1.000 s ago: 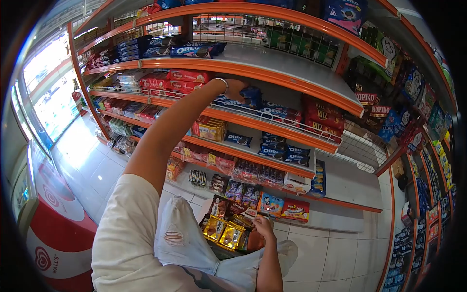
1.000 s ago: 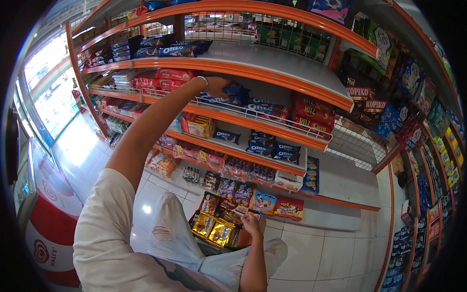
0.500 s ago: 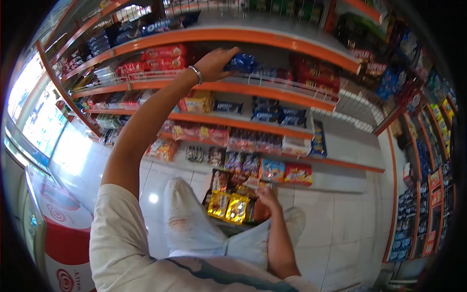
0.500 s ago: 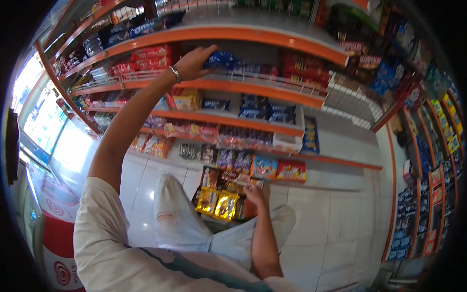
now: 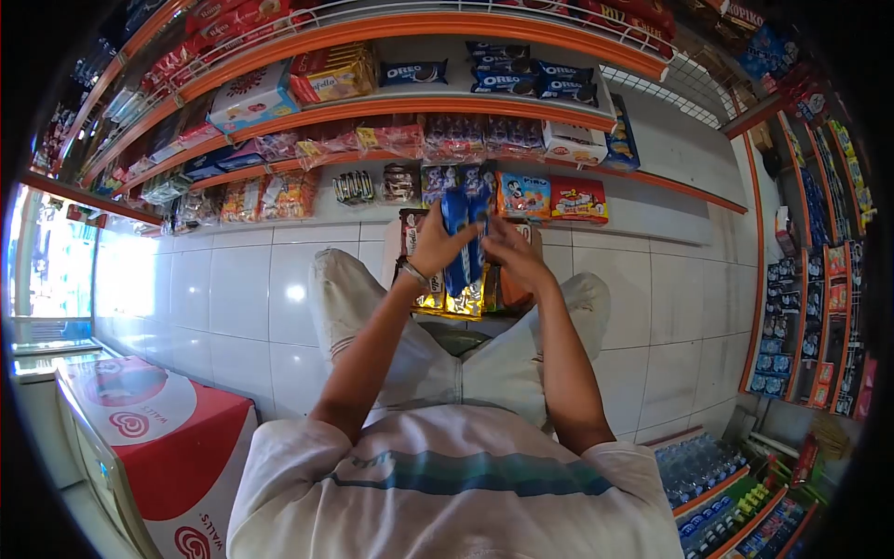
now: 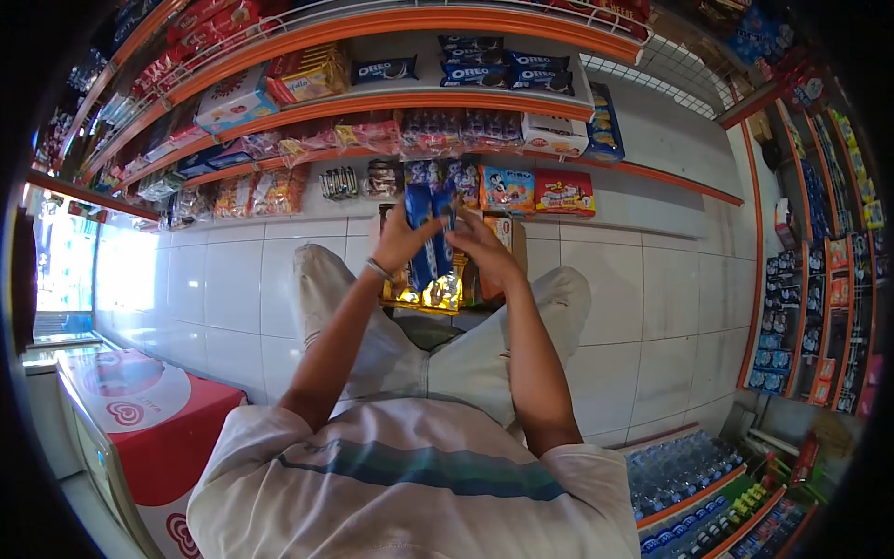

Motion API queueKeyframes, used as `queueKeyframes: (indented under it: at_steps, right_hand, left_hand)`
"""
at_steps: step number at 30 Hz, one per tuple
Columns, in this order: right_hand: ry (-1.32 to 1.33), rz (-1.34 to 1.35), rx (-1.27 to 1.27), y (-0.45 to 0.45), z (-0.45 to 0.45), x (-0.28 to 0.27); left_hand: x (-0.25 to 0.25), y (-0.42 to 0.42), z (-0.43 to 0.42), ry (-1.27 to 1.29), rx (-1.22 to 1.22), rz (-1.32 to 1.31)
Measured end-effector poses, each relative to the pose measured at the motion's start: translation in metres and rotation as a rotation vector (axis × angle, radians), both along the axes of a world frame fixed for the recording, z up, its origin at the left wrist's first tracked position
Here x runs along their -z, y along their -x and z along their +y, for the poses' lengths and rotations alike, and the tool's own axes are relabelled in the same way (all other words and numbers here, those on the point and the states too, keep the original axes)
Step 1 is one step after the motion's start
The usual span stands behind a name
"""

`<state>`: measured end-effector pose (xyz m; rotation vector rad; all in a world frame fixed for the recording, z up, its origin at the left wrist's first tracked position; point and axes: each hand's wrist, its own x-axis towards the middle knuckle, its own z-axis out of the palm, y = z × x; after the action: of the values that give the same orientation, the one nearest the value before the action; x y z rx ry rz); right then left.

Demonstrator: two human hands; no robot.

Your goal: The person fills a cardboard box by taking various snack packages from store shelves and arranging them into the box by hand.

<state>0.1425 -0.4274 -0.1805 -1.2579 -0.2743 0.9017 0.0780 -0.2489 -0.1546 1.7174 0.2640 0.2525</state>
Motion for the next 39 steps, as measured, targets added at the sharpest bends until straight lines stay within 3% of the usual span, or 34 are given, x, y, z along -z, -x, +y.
queueKeyframes:
  at_steps: [2, 4, 6, 7, 8, 11, 12, 13, 14, 16, 18, 23, 27, 29, 32, 35, 39]
  right_hand:
    - [0.087, 0.024, -0.060, 0.005, 0.002, 0.012]
    - [0.455, -0.130, -0.186, 0.010, 0.003, 0.053]
    - [0.354, -0.032, -0.186, 0.012, 0.002, 0.063]
    - [0.321, -0.005, -0.208, 0.011, 0.005, 0.060]
    - [0.287, 0.019, -0.228, 0.010, 0.010, 0.058]
    - [0.417, -0.048, -0.193, 0.023, 0.025, 0.059]
    - [0.516, -0.022, -0.205, 0.027, 0.027, 0.060]
    - [0.485, -0.125, -0.248, 0.027, 0.027, 0.099]
    - [0.483, -0.126, -0.244, 0.031, 0.029, 0.104]
    - [0.707, -0.068, -0.201, 0.041, 0.039, 0.102]
    - [0.688, -0.050, -0.179, 0.044, 0.039, 0.101]
    - [0.716, -0.392, -0.118, 0.044, 0.032, 0.095]
    - [0.615, -0.280, -0.218, 0.036, 0.028, 0.116]
    - [0.763, -0.461, -0.258, 0.040, 0.027, 0.095]
    - [0.643, -0.305, -0.267, 0.035, 0.023, 0.125]
    - [0.551, -0.140, -0.255, 0.035, 0.023, 0.114]
    - [0.550, -0.147, -0.395, 0.035, 0.023, 0.104]
  left_hand:
    - [0.078, 0.016, -0.008, 0.105, 0.007, 0.035]
    - [0.123, 0.022, -0.009, 0.206, 0.014, 0.079]
    - [0.141, 0.021, -0.004, 0.191, 0.037, 0.291]
    - [0.118, 0.018, 0.000, 0.350, 0.081, 0.398]
    - [0.113, 0.019, 0.005, 0.344, 0.079, 0.393]
    - [0.150, 0.016, 0.020, -0.134, 0.040, 0.416]
    - [0.148, 0.016, 0.020, -0.134, 0.042, 0.413]
    - [0.143, 0.018, 0.020, -0.132, 0.105, 0.584]
    - [0.141, 0.020, 0.020, -0.131, 0.170, 0.757]
    - [0.149, 0.023, 0.020, -0.156, 0.185, 0.746]
    - [0.148, 0.029, 0.020, -0.570, 0.323, 0.754]
    - [0.129, 0.034, 0.028, -0.632, 0.330, 0.743]
    - [0.140, 0.036, 0.020, -0.734, 0.218, 0.749]
    - [0.126, 0.037, 0.023, -0.750, 0.277, 0.806]
    - [0.141, 0.037, 0.026, -0.717, 0.293, 0.794]
    - [0.146, 0.039, 0.025, -0.655, 0.260, 0.721]
    - [0.144, 0.041, 0.025, -0.714, 0.236, 0.638]
